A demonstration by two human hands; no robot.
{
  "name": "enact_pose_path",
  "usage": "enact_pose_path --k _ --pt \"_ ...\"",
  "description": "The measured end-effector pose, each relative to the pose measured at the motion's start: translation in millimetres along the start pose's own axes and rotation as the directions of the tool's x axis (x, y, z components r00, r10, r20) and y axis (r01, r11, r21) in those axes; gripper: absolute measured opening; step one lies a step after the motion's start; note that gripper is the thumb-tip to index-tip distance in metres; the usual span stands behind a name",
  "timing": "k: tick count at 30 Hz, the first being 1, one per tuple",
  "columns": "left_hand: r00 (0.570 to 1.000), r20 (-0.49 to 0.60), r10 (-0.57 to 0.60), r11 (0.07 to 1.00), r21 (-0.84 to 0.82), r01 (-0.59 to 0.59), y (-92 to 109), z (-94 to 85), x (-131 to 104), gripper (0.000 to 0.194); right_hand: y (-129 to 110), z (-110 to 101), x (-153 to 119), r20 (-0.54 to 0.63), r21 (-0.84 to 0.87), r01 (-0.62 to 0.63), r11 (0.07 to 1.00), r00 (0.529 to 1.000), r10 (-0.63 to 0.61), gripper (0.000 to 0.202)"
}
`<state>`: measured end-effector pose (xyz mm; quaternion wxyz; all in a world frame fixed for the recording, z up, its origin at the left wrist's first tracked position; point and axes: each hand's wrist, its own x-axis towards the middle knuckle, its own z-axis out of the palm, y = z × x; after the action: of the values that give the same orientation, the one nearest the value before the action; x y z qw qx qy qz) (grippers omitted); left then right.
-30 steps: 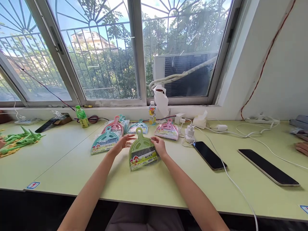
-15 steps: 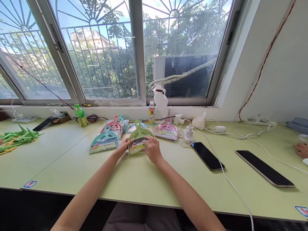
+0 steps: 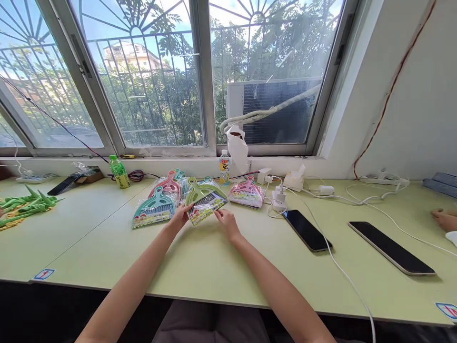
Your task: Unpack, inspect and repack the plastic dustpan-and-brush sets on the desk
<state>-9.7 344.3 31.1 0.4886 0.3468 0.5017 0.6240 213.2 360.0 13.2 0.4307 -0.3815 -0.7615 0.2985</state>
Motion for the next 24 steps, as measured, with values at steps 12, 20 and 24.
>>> enact_pose_path --k 12,20,24 --pt "0.945 0.319 -0.078 0.996 0.063 0.061 6.9 5.0 -17.7 0.053 9.3 -3.6 12.1 -0.032 0.716 -0.307 0.627 0.883 0.469 0.050" --pt "0.887 0.436 -0.151 0.973 0.224 0.056 8.4 7.2 -18.3 0.072 11.5 -2.7 9.9 -0.002 0.821 -0.292 0.491 0.858 0.514 0.059" --pt "0.989 0.096 -0.115 0.979 0.179 0.097 4.6 11.6 -8.3 0.061 9.2 -10.6 11.9 -0.012 0.806 -0.321 0.497 0.831 0.556 0.054"
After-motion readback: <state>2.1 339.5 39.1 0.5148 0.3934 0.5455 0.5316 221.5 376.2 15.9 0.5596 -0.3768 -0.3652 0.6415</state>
